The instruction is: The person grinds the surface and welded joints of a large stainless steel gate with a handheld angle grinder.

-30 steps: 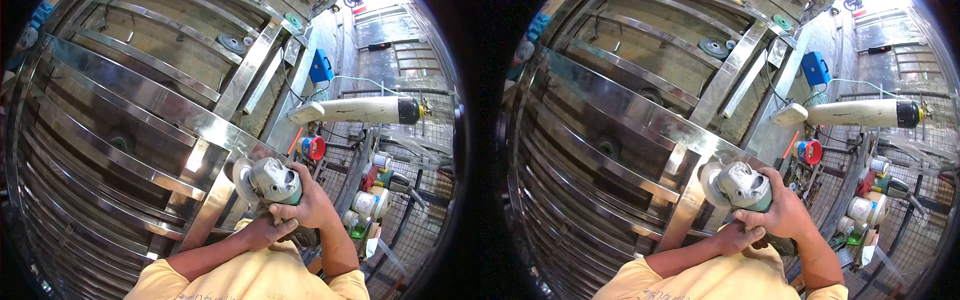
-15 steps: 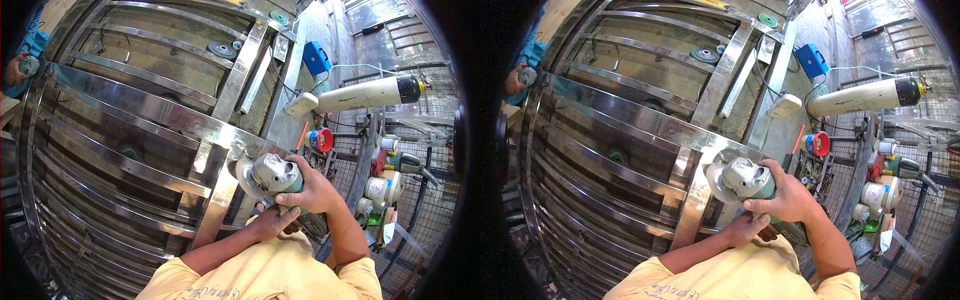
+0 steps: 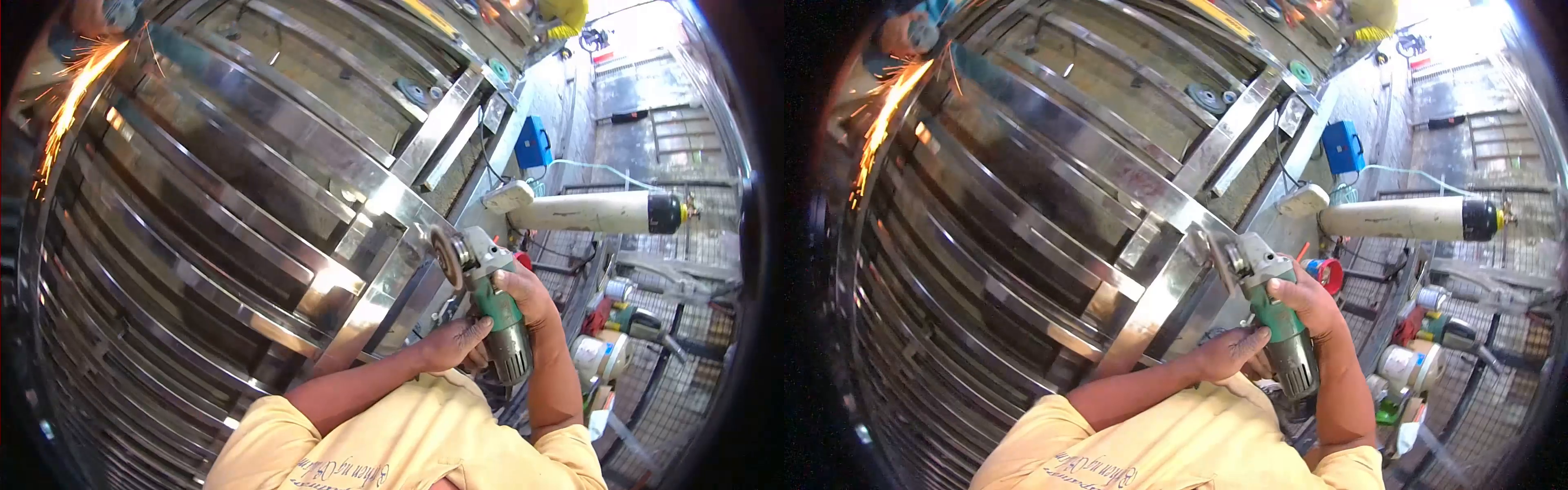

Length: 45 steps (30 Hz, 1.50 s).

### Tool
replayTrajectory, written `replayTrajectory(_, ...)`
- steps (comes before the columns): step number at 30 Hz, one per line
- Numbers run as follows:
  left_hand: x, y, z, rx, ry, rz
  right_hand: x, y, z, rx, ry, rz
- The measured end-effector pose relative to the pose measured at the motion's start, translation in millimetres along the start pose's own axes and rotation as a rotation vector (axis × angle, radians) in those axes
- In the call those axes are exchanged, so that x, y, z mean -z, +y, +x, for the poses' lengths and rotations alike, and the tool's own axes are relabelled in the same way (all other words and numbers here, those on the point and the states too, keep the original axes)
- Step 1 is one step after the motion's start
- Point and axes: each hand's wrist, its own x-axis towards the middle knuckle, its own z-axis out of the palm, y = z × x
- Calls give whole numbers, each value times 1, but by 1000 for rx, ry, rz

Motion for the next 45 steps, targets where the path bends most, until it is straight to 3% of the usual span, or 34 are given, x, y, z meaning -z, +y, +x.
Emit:
replayTrajectory(4, -1, 7, 0, -153, 80, 173, 3, 0, -3, -18, -3, 22)
replayTrajectory(8, 1, -1, 7, -66, 91, 201, 15, 10, 5, -26, -60, -3)
replayTrajectory(22, 4, -18, 10, -155, 276, 268, -1, 15, 8, -26, 38, 41)
replayTrajectory(34, 1, -5, -4, -204, 208, 313, -4, 9, 8, -16, 58, 28)
replayTrajectory(42, 3, -12, 4, -120, 229, 325, -7, 2, 2, 9, 15, -100)
replayTrajectory(45, 1, -9, 1, -116, 253, 338, -8, 7, 3, -7, 49, -17)
